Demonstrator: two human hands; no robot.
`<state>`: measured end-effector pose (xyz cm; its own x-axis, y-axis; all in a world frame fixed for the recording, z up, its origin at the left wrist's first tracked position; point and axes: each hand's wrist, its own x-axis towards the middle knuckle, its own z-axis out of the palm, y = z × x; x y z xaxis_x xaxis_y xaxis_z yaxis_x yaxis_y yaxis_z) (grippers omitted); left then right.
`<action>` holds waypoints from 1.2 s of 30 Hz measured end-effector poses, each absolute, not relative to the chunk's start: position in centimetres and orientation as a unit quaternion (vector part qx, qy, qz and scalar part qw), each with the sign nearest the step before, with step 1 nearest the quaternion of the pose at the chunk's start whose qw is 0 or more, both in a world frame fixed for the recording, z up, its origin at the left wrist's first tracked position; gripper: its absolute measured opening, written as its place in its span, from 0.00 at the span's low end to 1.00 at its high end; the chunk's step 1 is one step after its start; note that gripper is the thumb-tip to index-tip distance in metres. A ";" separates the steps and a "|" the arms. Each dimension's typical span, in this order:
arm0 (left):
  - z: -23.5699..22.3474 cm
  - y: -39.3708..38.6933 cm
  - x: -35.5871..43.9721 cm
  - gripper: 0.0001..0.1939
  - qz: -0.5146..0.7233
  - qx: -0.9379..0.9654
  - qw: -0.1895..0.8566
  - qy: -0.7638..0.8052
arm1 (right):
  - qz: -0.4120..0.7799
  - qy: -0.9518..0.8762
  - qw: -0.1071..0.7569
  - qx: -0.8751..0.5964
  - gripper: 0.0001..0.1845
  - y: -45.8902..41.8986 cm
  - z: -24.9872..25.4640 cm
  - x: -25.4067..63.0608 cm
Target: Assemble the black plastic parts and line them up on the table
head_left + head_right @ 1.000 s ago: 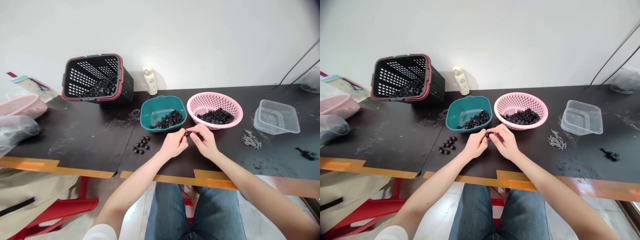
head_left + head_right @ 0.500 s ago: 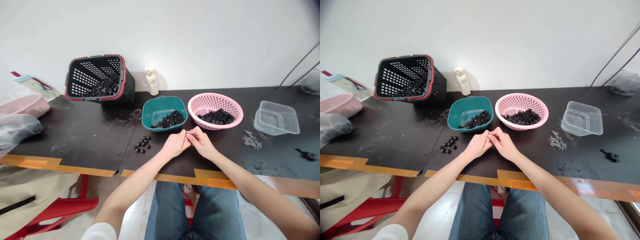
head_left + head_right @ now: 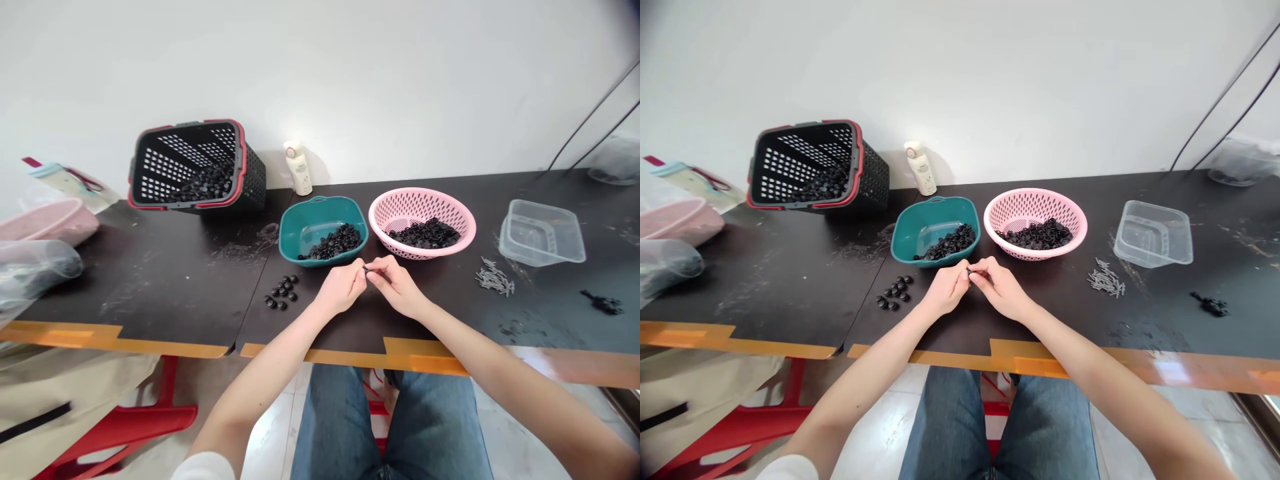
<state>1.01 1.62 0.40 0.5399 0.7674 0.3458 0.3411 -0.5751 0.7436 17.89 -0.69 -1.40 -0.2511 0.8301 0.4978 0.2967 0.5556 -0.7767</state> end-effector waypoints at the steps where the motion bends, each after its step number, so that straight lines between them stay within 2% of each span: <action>1: 0.6 1.7 0.9 0.10 0.337 0.827 0.304 0.332 | 0.296 -0.732 0.484 -0.378 0.09 -0.8 -1.3 17.9; 6: 0.8 2.0 0.8 0.09 0.304 0.873 0.191 0.329 | 0.358 -0.703 0.494 -0.365 0.12 -0.9 -0.8 17.9; 11: 0.5 2.0 0.9 0.10 0.283 0.895 0.077 0.335 | 0.382 -0.692 0.516 -0.331 0.09 -0.7 -0.7 18.0; 18: 0.5 1.7 0.9 0.12 0.332 0.891 -0.010 0.308 | 0.338 -0.713 0.521 -0.324 0.09 -1.5 -0.8 17.8; 28: 0.4 1.7 1.0 0.14 0.329 0.896 -0.071 0.289 | 0.410 -0.662 0.531 -0.336 0.08 -2.2 -0.5 17.3; 36: 0.8 1.4 0.8 0.17 0.345 0.895 -0.031 0.280 | 0.335 -0.702 0.526 -0.345 0.12 -2.5 -0.9 17.4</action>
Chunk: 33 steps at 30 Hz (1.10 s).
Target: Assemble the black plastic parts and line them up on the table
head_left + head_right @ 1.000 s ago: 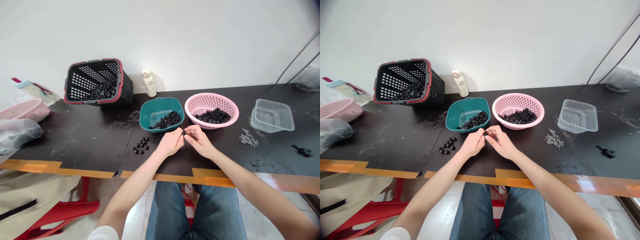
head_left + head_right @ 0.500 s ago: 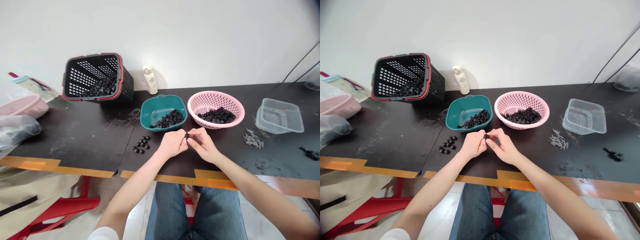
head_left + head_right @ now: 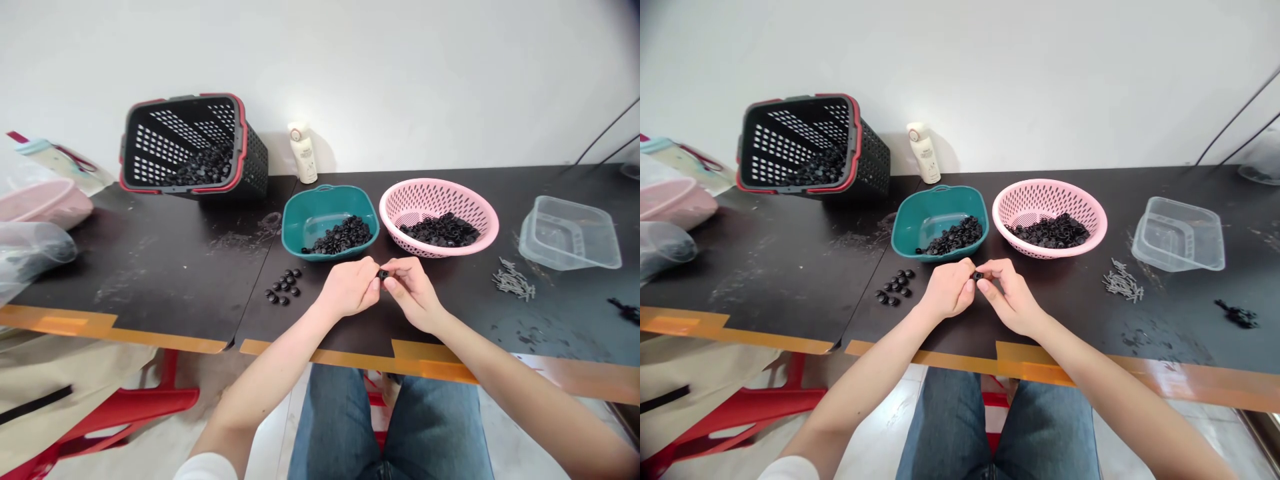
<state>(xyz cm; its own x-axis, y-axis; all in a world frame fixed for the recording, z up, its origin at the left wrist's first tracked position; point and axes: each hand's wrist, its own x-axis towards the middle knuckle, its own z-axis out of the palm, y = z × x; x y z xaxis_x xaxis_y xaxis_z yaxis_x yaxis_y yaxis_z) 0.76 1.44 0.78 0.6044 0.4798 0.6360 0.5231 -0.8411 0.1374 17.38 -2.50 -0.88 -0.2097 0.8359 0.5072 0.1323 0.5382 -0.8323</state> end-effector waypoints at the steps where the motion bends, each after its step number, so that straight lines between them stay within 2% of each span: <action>1: 0.8 1.4 0.8 0.17 -0.347 -0.895 0.023 -0.278 | 0.322 -0.711 0.522 -0.345 0.12 -2.5 -0.9 17.5; 5: 0.8 1.4 0.7 0.18 -0.347 -0.898 -0.030 -0.269 | 0.256 -0.750 0.507 -0.340 0.16 -2.4 -1.0 17.8; 10: 0.8 1.3 0.6 0.14 -0.353 -0.900 -0.078 -0.244 | 0.175 -0.780 0.499 -0.334 0.19 -2.4 -0.9 18.0; 19: 0.5 0.9 0.9 0.16 -0.390 -0.886 -0.081 -0.237 | 0.148 -0.787 0.504 -0.324 0.17 -2.7 -0.2 17.6; 21: 0.5 0.8 0.9 0.18 -0.399 -0.875 -0.131 -0.239 | 0.155 -0.787 0.501 -0.326 0.17 -2.7 -0.1 17.6; 27: 1.1 0.2 1.2 0.22 -0.407 -0.780 -0.389 -0.273 | 0.172 -0.795 0.481 -0.326 0.14 -2.6 0.0 17.3; 33: 1.2 0.2 1.2 0.22 -0.396 -0.748 -0.464 -0.259 | 0.170 -0.803 0.482 -0.308 0.17 -2.4 0.2 17.4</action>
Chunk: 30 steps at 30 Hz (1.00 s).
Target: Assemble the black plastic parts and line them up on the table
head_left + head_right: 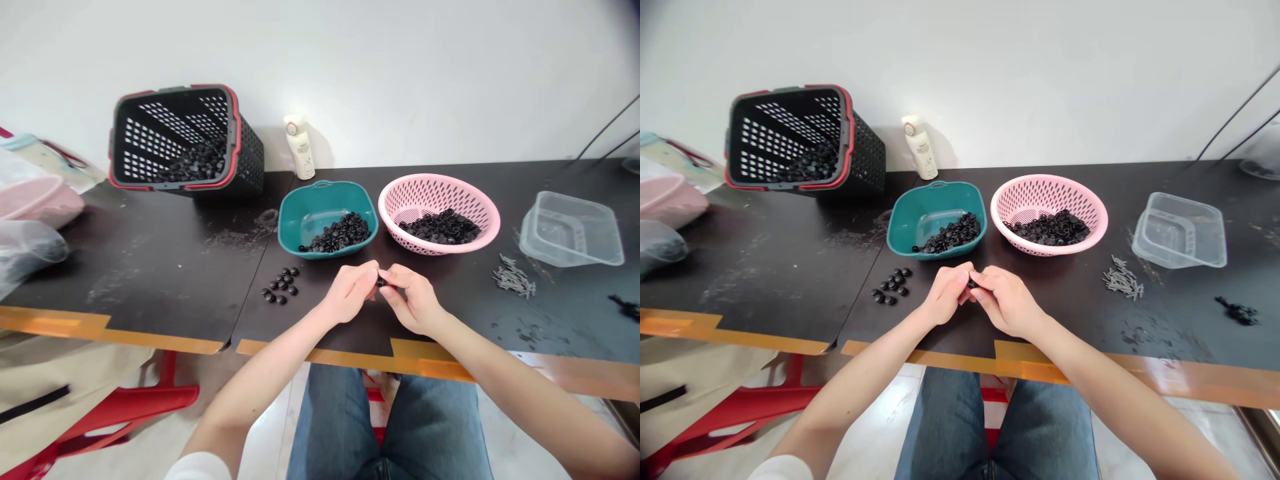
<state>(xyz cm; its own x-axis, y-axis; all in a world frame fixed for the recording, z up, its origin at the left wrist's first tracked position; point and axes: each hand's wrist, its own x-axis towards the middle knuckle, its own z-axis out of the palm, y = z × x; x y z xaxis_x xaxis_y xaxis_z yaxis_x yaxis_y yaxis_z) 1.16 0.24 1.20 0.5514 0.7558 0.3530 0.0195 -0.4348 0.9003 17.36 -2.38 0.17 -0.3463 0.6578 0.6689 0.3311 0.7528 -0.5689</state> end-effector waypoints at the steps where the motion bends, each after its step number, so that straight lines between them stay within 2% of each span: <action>1: 1.2 0.3 1.1 0.21 0.397 0.750 0.465 0.253 | 0.170 -0.802 0.486 -0.304 0.18 -2.3 0.1 17.5; 13: 1.0 0.2 0.9 0.19 0.375 0.796 0.403 0.253 | 0.159 -0.796 0.503 -0.297 0.20 -2.2 -0.3 18.0; 17: 0.9 0.4 0.7 0.18 0.362 0.809 0.382 0.262 | 0.152 -0.797 0.501 -0.302 0.18 -2.1 -0.4 18.0; 25: 1.3 0.4 1.0 0.07 0.277 0.839 0.371 0.285 | 0.122 -0.803 0.496 -0.309 0.15 -1.9 0.0 18.2; 30: 0.9 0.4 1.0 0.12 0.328 0.835 0.356 0.260 | 0.126 -0.792 0.491 -0.340 0.13 -2.2 -0.1 18.1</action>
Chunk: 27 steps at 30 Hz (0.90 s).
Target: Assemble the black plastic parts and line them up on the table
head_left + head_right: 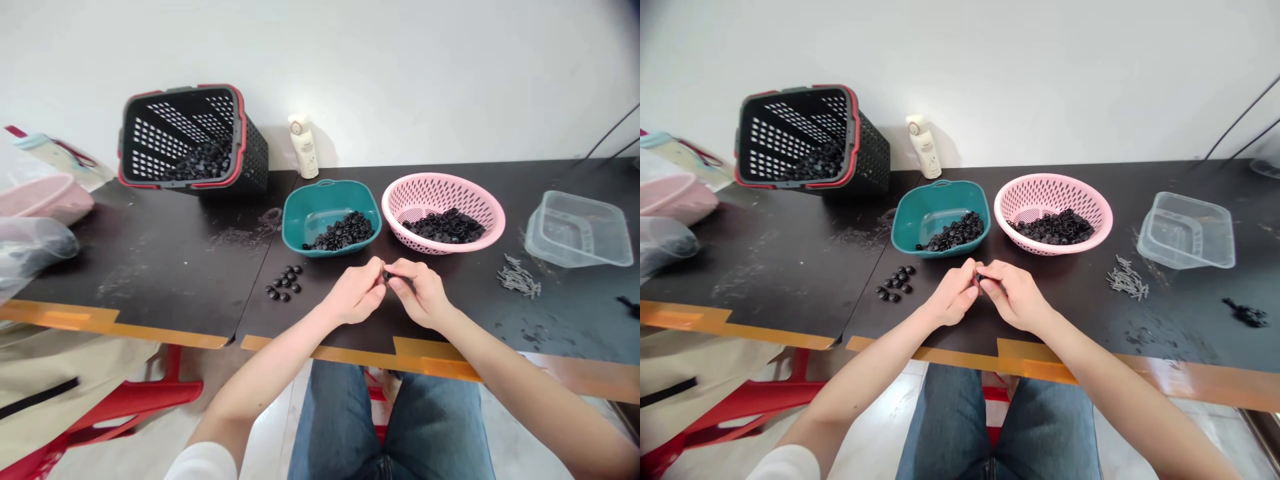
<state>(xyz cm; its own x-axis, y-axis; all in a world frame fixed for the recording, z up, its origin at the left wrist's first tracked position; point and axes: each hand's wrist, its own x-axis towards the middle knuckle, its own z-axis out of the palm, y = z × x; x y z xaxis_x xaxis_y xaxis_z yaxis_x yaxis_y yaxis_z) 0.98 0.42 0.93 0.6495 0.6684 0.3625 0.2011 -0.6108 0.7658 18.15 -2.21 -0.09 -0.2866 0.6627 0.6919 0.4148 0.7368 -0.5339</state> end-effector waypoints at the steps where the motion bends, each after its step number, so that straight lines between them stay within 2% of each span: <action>1: 0.9 0.4 1.0 0.14 0.345 0.824 0.364 0.262 | 0.132 -0.788 0.491 -0.347 0.12 -2.2 -0.1 18.1; 6: 1.1 0.3 1.4 0.23 0.372 0.751 0.452 0.306 | 0.176 -0.791 0.466 -0.357 0.11 -1.9 -0.1 18.0; 11: 0.9 0.5 2.2 0.21 0.365 0.627 0.628 0.281 | 0.181 -0.793 0.467 -0.346 0.11 -1.4 0.2 18.0; 13: 0.6 0.7 2.4 0.20 0.367 0.591 0.667 0.267 | 0.178 -0.796 0.466 -0.344 0.11 -1.4 0.3 18.1; 20: 0.3 0.7 2.5 0.20 0.374 0.597 0.653 0.277 | 0.148 -0.795 0.459 -0.367 0.10 -1.1 -0.2 18.1; 27: 0.4 0.4 2.0 0.20 0.365 0.674 0.557 0.320 | 0.172 -0.781 0.481 -0.359 0.07 -1.3 -0.4 17.8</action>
